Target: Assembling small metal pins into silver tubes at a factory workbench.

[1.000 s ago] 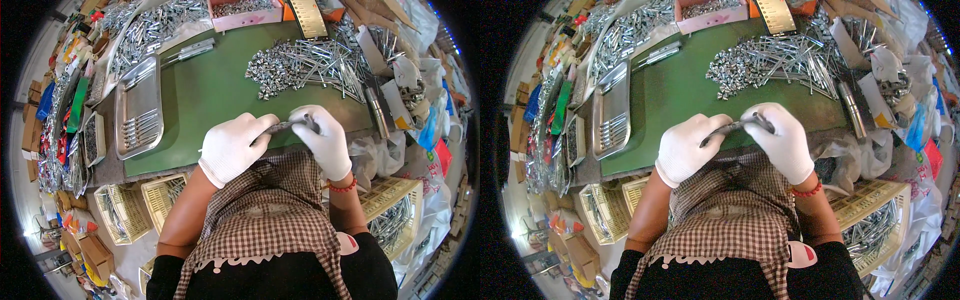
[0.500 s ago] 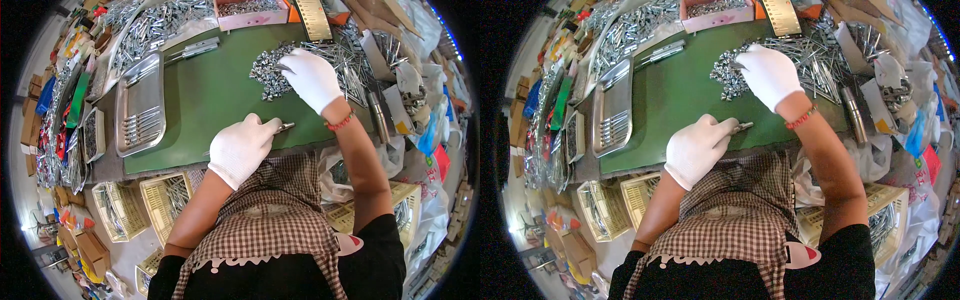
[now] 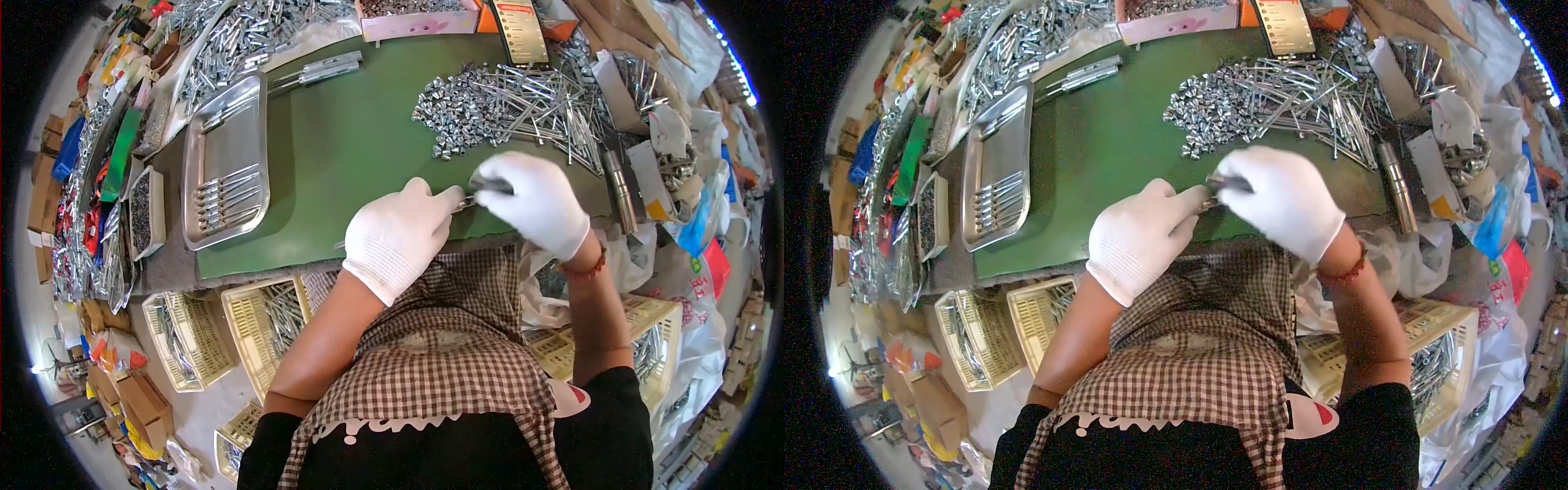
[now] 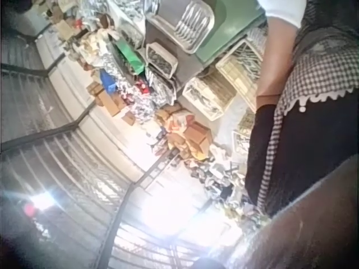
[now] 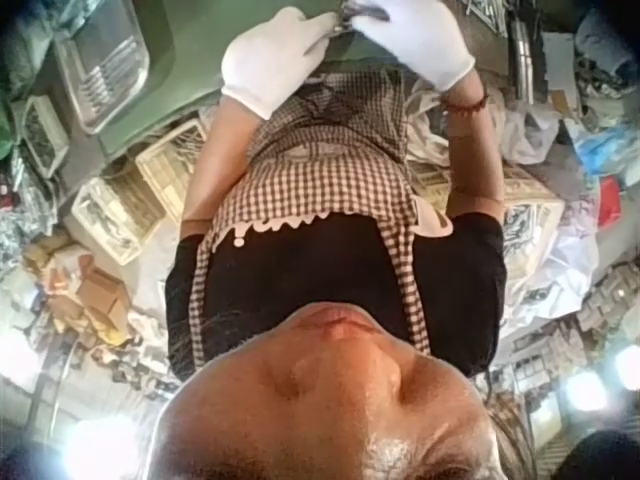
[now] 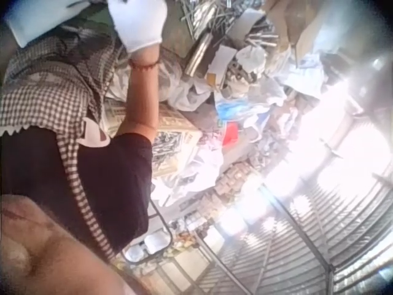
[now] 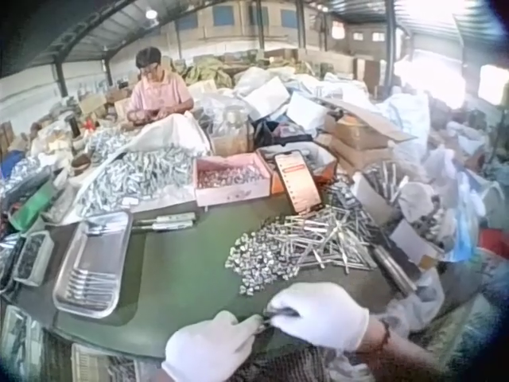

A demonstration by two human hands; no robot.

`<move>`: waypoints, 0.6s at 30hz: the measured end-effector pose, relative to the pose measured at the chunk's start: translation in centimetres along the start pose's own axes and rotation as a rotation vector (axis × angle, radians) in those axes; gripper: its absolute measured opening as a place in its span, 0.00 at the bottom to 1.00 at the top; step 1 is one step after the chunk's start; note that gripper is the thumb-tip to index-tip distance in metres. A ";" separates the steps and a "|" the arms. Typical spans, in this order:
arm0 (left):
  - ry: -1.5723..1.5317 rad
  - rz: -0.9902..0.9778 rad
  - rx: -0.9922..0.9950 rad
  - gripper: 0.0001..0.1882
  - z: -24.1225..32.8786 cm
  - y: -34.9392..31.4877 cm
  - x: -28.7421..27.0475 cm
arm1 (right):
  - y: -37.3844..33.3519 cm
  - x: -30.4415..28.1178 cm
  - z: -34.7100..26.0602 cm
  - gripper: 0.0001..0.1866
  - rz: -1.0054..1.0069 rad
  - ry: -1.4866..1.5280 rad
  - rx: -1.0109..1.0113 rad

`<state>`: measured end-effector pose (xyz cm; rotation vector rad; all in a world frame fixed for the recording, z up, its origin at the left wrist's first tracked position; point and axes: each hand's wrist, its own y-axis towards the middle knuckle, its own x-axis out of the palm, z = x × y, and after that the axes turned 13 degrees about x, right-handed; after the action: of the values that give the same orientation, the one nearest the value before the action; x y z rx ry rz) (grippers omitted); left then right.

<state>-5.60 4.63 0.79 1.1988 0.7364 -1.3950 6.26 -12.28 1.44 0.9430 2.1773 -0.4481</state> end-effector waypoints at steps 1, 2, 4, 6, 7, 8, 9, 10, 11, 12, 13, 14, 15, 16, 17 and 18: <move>0.017 0.016 0.011 0.10 -0.1 0.0 0.2 | -0.4 0.5 0.1 0.08 -0.005 -0.017 -0.002; 0.035 0.031 0.024 0.09 -0.1 0.0 0.3 | -0.7 1.1 0.2 0.09 0.028 -0.064 -0.022; 0.025 0.031 0.014 0.09 0.1 0.0 0.2 | -0.9 1.5 -0.1 0.08 0.082 -0.068 0.019; 0.023 0.034 -0.001 0.09 0.1 0.0 0.0 | -1.0 1.6 -0.5 0.08 0.091 -0.055 0.047; 0.011 0.027 -0.005 0.09 0.1 0.0 0.0 | -1.0 1.6 -0.6 0.08 0.100 -0.042 0.079; 0.000 0.019 -0.012 0.09 0.2 0.0 0.0 | -1.0 1.6 -0.7 0.08 0.097 -0.041 0.074; 0.002 0.021 -0.016 0.09 0.2 0.0 0.0 | -1.1 1.5 -0.7 0.08 0.082 -0.070 0.053; 0.009 0.031 -0.006 0.09 0.2 0.0 0.0 | -1.0 1.4 -0.6 0.08 0.067 -0.098 0.033; 0.015 0.040 0.006 0.10 0.2 0.0 0.1 | -1.0 1.5 -0.5 0.08 0.065 -0.098 0.030; 0.016 0.041 0.003 0.10 0.2 -0.1 0.1 | -0.9 1.6 -0.4 0.08 0.090 -0.155 -0.017; 0.022 0.051 0.007 0.10 0.1 -0.1 0.2 | -0.9 1.6 -0.3 0.08 0.115 -0.212 -0.063; 0.029 0.060 0.011 0.11 0.1 -0.2 0.3 | -0.7 1.6 -0.4 0.08 0.113 -0.212 -0.065; 0.030 0.061 0.009 0.11 0.1 -0.2 0.4 | -0.6 1.6 -0.5 0.08 0.105 -0.214 -0.057; 0.032 0.066 0.000 0.10 0.1 -0.3 0.4 | -0.6 1.6 -0.5 0.08 0.097 -0.216 -0.049; 0.035 0.073 -0.010 0.09 0.1 -0.2 0.4 | -0.6 1.6 -0.5 0.08 0.096 -0.217 -0.051; 0.036 0.075 -0.012 0.09 0.1 -0.2 0.4 | -0.6 1.6 -0.4 0.09 0.103 -0.227 -0.070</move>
<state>-5.79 4.47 0.41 1.2324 0.7164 -1.3087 4.85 -11.67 0.58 0.9150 1.9184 -0.4065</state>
